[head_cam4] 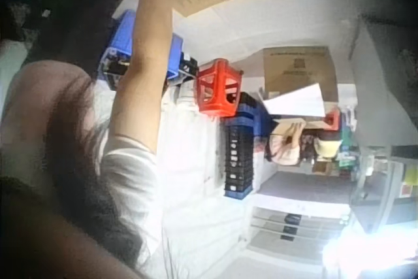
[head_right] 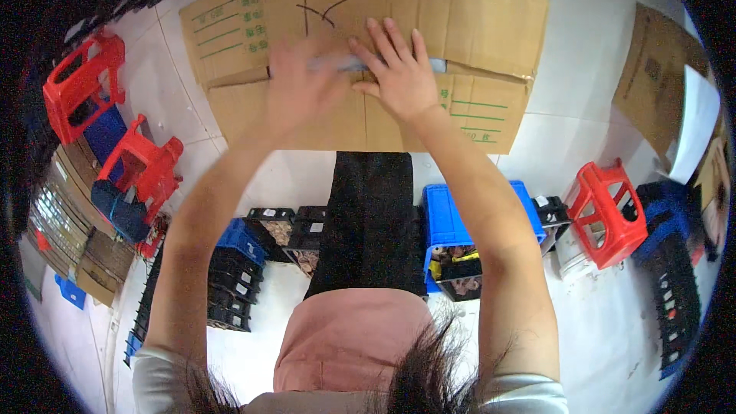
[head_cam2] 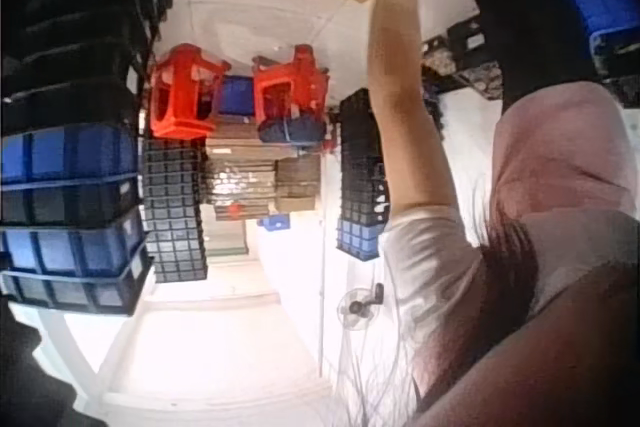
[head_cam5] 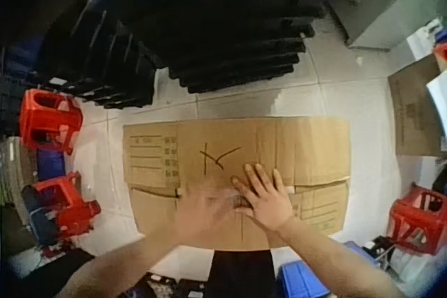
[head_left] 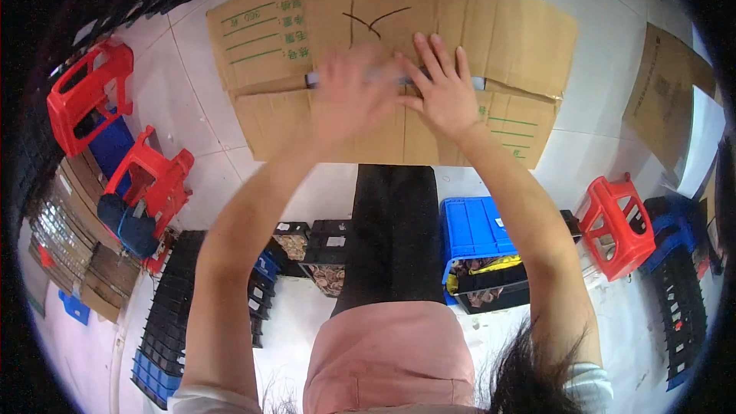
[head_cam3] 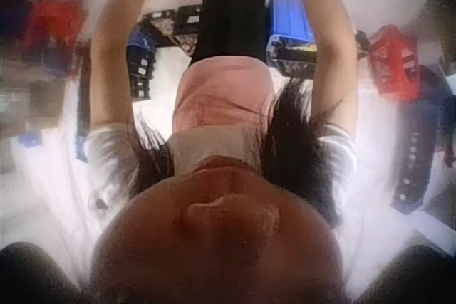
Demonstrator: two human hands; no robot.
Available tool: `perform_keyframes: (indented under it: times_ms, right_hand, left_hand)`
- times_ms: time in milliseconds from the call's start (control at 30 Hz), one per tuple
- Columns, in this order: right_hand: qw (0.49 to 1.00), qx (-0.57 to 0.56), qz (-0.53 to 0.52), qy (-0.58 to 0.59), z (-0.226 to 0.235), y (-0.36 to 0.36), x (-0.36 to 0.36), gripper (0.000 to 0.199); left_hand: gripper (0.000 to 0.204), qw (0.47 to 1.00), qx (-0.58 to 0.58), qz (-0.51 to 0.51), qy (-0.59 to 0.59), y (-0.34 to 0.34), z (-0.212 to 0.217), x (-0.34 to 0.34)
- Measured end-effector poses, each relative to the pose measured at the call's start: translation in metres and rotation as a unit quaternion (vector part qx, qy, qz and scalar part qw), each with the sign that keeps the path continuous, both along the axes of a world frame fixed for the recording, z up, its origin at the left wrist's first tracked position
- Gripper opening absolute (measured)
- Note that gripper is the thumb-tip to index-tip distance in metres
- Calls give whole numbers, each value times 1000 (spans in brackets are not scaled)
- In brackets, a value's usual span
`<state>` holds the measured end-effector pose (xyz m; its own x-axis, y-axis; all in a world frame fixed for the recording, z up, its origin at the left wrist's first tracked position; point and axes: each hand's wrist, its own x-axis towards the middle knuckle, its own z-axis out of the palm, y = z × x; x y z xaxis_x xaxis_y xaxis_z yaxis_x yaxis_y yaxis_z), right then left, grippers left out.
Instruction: The recorder is placing a protective sheet over items in a box, folding the flaps, and sealing it with a tape dispenser.
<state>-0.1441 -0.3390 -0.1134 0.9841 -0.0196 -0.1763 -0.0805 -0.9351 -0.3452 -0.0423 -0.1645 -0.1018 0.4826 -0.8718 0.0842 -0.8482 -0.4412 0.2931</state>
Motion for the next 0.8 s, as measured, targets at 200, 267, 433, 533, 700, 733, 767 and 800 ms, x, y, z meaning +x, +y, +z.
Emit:
perform_keyframes:
  times_ms: [200,267,433,533,700,733,767,800]
  right_hand:
    - [998,50,-6,-33,-4,-2,0,67]
    - [996,71,-11,-44,-9,-2,-4,66]
    - [989,116,-29,-84,-13,-7,-6,68]
    - [987,138,-22,-80,-12,-5,-4,67]
    - [993,79,-77,-36,17,-9,-6,69]
    - [994,57,-94,-14,24,-14,-2,69]
    - [994,60,-82,-41,16,-19,0,69]
    - [993,70,-69,-60,10,-15,-3,69]
  left_hand:
    - [68,984,134,47,104,-130,-3,119]
    - [68,977,181,39,102,-156,-9,105]
    - [81,942,308,52,118,-167,-8,99]
    - [79,966,202,37,155,-161,-6,103]
    - [75,960,251,63,111,-160,4,80]
    - [74,962,243,78,94,-160,3,77]
    - [74,967,230,77,72,-166,4,76]
    - [74,970,224,76,57,-164,6,71]
